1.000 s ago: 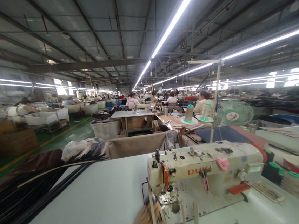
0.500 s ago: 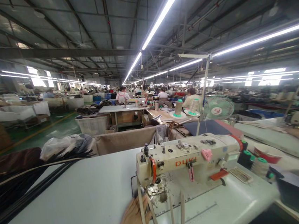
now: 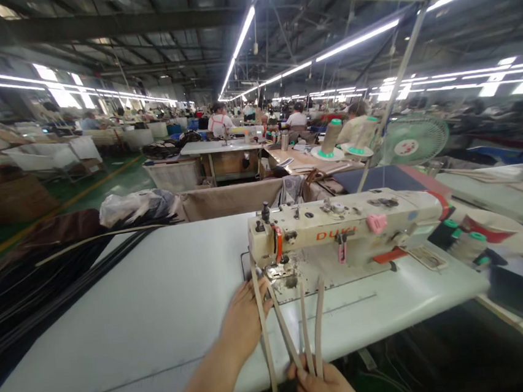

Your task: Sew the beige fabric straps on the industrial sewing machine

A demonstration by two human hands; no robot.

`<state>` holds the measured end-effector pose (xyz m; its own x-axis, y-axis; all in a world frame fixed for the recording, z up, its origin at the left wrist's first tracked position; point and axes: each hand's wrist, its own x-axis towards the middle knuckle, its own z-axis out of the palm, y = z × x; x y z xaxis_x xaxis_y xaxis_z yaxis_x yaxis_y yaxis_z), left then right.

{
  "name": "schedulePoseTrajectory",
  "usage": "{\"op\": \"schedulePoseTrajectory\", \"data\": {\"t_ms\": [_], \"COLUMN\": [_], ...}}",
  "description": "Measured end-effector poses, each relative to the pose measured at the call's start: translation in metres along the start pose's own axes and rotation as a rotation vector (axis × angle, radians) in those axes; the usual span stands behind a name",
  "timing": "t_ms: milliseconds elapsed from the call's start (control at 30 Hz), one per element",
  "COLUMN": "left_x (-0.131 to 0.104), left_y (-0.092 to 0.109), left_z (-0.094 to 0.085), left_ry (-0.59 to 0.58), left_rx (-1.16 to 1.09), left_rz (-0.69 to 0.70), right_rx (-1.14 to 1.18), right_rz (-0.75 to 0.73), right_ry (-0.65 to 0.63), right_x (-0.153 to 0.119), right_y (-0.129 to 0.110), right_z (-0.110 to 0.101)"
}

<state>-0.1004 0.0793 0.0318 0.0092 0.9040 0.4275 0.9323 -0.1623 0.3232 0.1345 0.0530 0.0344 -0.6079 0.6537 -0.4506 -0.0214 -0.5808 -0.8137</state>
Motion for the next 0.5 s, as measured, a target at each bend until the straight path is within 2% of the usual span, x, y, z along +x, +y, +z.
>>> {"op": "schedulePoseTrajectory", "data": {"t_ms": [500], "left_x": [0.0006], "left_y": [0.0035], "left_z": [-0.0057], "left_ry": [-0.02], "left_rx": [0.003], "left_rz": [-0.019], "right_rx": [-0.026], "right_rz": [0.039], "right_ry": [0.006], "right_x": [-0.0067], "right_y": [-0.009], "right_z": [0.0091]}}
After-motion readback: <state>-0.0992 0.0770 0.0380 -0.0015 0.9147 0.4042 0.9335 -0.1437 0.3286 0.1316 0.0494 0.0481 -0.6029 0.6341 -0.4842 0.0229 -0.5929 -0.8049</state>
